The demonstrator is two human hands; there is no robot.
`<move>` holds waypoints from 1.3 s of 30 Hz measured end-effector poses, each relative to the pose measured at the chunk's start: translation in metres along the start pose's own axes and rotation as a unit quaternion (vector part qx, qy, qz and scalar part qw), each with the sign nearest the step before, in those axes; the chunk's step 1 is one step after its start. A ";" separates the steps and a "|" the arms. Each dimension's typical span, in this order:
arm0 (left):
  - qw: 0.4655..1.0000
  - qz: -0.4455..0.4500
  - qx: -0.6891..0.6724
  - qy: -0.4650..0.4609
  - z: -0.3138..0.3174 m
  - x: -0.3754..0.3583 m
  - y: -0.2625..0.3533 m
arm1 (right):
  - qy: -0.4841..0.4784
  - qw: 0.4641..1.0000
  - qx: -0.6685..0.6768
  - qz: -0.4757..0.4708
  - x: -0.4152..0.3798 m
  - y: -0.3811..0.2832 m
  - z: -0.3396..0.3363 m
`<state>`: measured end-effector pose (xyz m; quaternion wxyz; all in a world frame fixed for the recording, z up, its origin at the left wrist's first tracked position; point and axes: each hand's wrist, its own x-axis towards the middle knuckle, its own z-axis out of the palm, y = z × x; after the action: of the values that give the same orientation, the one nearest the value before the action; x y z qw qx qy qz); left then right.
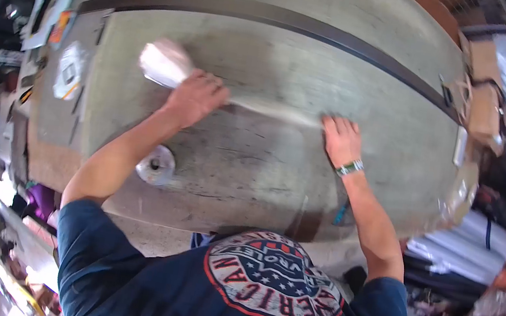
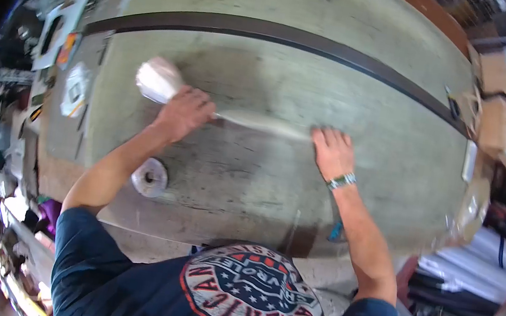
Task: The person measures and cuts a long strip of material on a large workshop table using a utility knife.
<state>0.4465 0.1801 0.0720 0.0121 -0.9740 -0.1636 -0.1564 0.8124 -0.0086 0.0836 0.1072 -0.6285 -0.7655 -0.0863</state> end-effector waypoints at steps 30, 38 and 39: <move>0.990 -0.095 0.028 -0.096 -0.050 -0.048 -0.089 | -0.080 0.991 0.079 0.078 0.013 0.035 -0.012; 0.894 -0.218 -0.299 -0.253 -0.076 0.020 -0.166 | -0.278 0.862 0.362 0.223 0.076 0.137 -0.026; 0.885 -0.220 -0.329 -0.245 -0.073 0.030 -0.183 | -0.297 0.847 0.375 0.234 0.089 0.151 -0.019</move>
<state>0.3924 0.3566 0.1451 -0.3842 -0.8684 -0.3105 0.0439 0.9447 0.0997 0.1261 0.1196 -0.6965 -0.5654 0.4253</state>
